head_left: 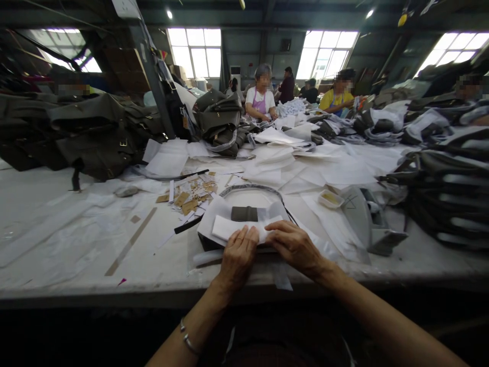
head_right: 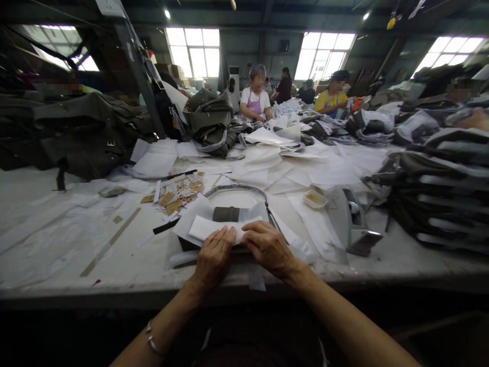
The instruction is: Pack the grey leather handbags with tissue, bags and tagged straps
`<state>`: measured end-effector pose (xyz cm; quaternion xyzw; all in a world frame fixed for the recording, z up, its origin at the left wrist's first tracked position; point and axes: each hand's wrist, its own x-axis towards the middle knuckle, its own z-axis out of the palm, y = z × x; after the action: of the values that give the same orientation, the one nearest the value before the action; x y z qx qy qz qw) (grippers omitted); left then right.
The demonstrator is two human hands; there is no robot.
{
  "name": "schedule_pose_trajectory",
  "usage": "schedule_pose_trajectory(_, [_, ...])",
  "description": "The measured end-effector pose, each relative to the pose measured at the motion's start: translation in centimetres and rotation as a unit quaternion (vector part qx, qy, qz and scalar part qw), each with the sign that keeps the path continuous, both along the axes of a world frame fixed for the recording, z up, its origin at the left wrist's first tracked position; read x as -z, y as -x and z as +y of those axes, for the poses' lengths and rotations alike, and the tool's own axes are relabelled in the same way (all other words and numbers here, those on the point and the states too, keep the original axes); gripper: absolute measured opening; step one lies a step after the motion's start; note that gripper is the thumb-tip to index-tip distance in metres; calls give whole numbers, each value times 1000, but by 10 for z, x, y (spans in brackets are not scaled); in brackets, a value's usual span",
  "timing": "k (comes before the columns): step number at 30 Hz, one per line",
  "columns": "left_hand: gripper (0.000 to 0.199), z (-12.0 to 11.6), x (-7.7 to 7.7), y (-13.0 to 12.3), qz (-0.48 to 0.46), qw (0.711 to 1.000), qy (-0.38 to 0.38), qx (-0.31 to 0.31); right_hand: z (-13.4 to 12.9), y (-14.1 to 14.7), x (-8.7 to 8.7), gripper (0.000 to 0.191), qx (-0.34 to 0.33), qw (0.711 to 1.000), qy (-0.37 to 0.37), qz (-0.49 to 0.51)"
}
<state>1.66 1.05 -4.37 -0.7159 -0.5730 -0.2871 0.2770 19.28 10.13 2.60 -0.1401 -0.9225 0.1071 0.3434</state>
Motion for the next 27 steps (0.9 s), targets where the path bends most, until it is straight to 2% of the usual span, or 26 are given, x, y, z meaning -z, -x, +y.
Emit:
schedule_pose_trajectory(3, [39,-1,-1,0,-5,1000,27,10,10,-11,-3,15,-53,997,47,6])
schedule_pose_trajectory(7, [38,-2,-4,1,0,998,58,11,13,-17,-6,12,-40,996,78,-13])
schedule_pose_trajectory(10, [36,-4,-8,-1,12,996,83,0,10,-19,-1,11,-54,997,28,-37])
schedule_pose_trajectory(15, [29,-1,-16,-11,65,992,104,-25,1,-23,18,19,-69,996,-53,-38])
schedule_pose_trajectory(17, [26,2,-19,-12,90,991,101,-6,-3,-24,25,21,-54,996,-73,-22])
schedule_pose_trajectory(20, [25,8,-23,-11,101,987,108,56,-6,-23,34,25,-32,995,-92,4])
schedule_pose_trajectory(27, [40,6,-16,0,-10,984,103,147,-10,-20,42,29,-21,993,-104,42])
